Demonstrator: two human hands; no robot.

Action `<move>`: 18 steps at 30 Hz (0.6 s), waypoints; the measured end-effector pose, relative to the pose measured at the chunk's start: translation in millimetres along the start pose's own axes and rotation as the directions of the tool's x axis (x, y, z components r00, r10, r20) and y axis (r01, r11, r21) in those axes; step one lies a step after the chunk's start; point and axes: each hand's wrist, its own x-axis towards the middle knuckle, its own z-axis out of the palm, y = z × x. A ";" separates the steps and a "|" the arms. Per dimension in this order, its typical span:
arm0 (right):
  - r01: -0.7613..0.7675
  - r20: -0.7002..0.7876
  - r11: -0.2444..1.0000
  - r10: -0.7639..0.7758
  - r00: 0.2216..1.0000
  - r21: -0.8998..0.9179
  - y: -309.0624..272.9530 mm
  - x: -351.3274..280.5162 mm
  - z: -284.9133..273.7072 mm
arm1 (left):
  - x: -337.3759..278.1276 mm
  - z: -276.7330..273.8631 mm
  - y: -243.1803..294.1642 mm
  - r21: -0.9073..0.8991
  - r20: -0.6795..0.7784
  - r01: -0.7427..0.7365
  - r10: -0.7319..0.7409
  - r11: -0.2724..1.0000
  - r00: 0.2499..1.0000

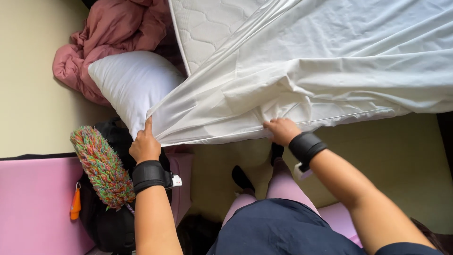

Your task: The person puts a white fitted sheet onto a mattress, stretching the elasticized corners over each side. They smooth the sheet across the mattress surface and tuck the edges under the mattress to secure it.

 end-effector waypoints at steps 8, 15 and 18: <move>0.025 -0.079 0.999 -0.022 0.997 0.033 -32.2 16.8 118.4 | 28.4 12.4 9.6 0.043 -0.076 -0.053 0.056 0.998 0.996; 0.226 -0.201 0.953 -0.186 0.962 0.201 -75.7 37.7 111.3 | 39.2 81.3 54.2 -0.016 -0.022 -0.160 0.160 0.987 0.987; 0.064 0.146 0.996 -0.072 0.987 0.060 -75.8 39.5 89.7 | 34.8 92.3 90.2 -0.114 0.047 -0.133 0.139 0.985 0.989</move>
